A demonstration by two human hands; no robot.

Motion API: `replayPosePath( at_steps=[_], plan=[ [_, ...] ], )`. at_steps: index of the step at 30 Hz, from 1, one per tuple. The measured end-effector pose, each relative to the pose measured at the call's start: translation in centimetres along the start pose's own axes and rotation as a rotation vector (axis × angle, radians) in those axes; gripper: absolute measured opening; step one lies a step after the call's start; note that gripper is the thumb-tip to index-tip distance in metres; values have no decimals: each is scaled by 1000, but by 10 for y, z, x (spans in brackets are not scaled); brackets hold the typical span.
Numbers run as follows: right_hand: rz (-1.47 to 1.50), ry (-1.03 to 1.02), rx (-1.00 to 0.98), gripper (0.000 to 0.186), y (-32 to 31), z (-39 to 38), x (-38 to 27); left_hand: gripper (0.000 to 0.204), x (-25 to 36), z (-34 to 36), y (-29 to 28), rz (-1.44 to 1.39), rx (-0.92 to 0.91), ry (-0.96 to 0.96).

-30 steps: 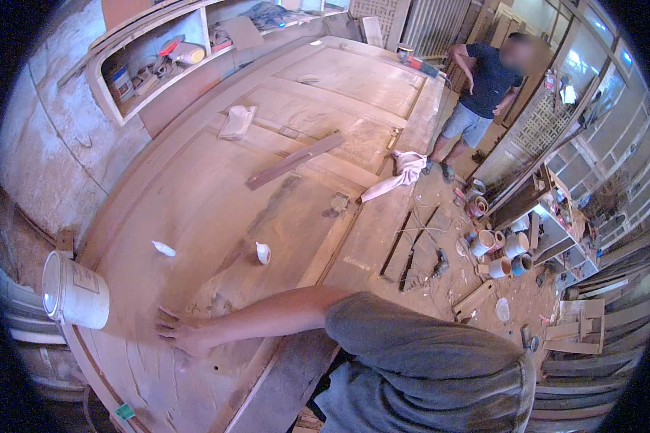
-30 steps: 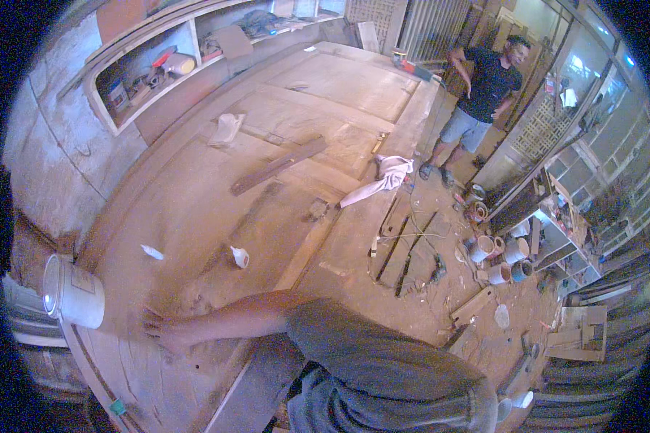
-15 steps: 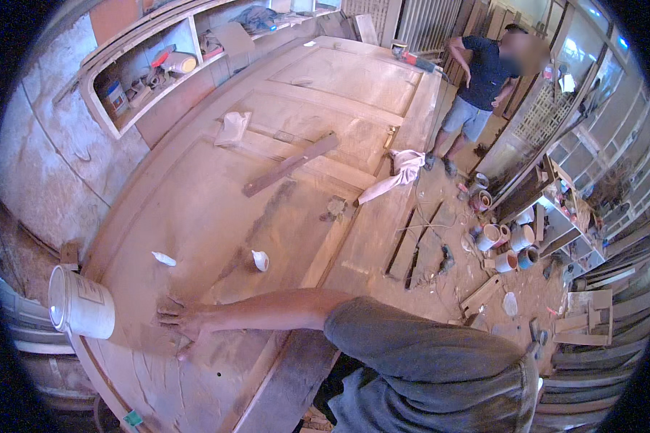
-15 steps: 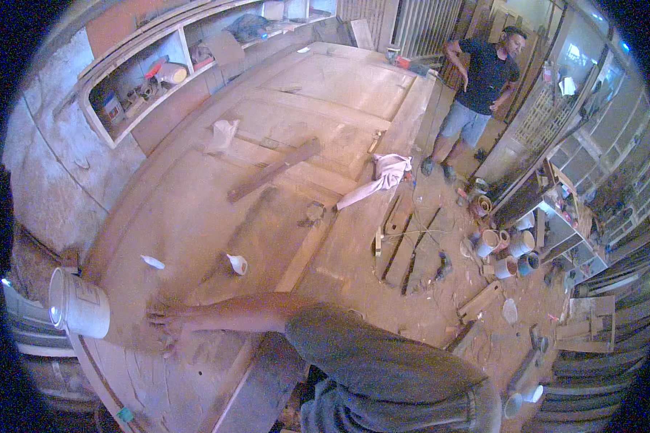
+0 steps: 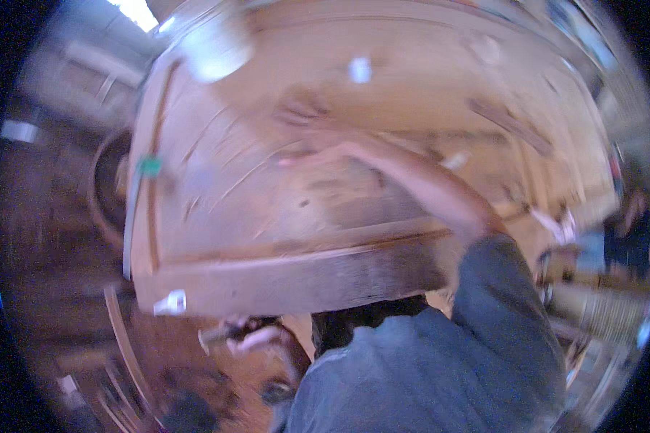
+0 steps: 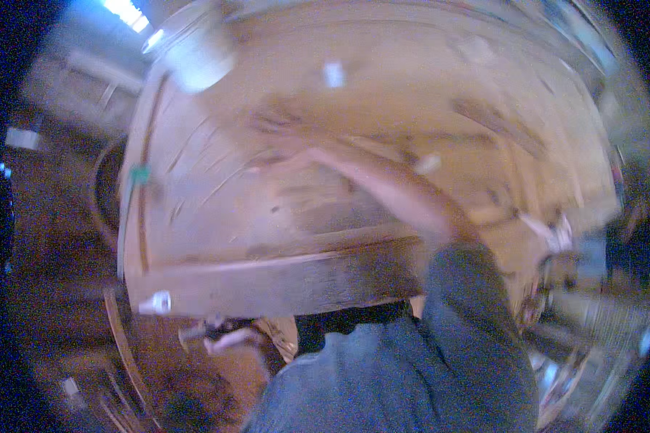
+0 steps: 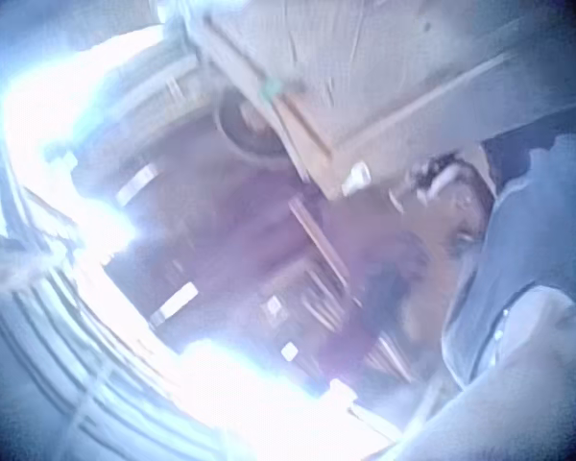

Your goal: The person repairs a wooden panel by applying glue to a hole, inserting a small wooden dowel, and tapping it flush with a hammer. They then use a chisel to remove excess wood and smooth the surface.

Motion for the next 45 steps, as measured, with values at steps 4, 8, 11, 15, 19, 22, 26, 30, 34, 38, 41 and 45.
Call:
replayPosePath(
  at_steps=[4, 8, 11, 15, 19, 22, 26, 30, 34, 38, 41, 45],
  plan=[
    [-127, -134, -109, 103, -6, -28, -28, 45, 2, -13, -19, -148, 202, 24],
    [-231, -183, -171, 101, -19, -30, -36, 47, 2, -16, -23, -149, 239, 60],
    [-196, -50, -139, 100, -22, -12, -13, 49, 3, -18, -8, -220, 323, 87],
    [-259, -75, -92, 103, -11, -17, -6, 49, 1, -17, -15, -200, 288, 41],
    [-285, -171, -209, 105, -19, -46, -45, 49, -3, -14, -13, -196, 372, 33],
    [-289, -164, -199, 106, -22, -50, -47, 47, 0, -15, -12, -212, 308, 39],
    [-207, -11, -123, 109, -35, -44, -17, 49, -3, -15, -19, -234, 292, 10],
    [-307, 26, -209, 112, -25, -65, -24, 50, -2, -16, -18, -184, 256, 29],
    [-397, -96, -266, 111, -18, -80, -66, 50, -2, -16, -16, -200, 313, 9],
    [-364, -153, -277, 107, -22, -83, -82, 46, 0, -16, -14, -209, 299, 43],
    [-222, -112, -156, 103, -26, -59, -54, 49, -9, -16, -23, -199, 257, 28],
    [-197, 26, -114, 99, -17, -3, -9, 50, -1, -16, -14, -125, 276, 23]
  ],
)
Point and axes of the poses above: each hand's wrist, its own z-axis towards the middle knuckle, its own y-axis out of the palm, x = y × z, the point moved 2 cm from there along z, towards the middle knuckle, and after that the axes turned 10 degrees about y, right-handed, at the moved point
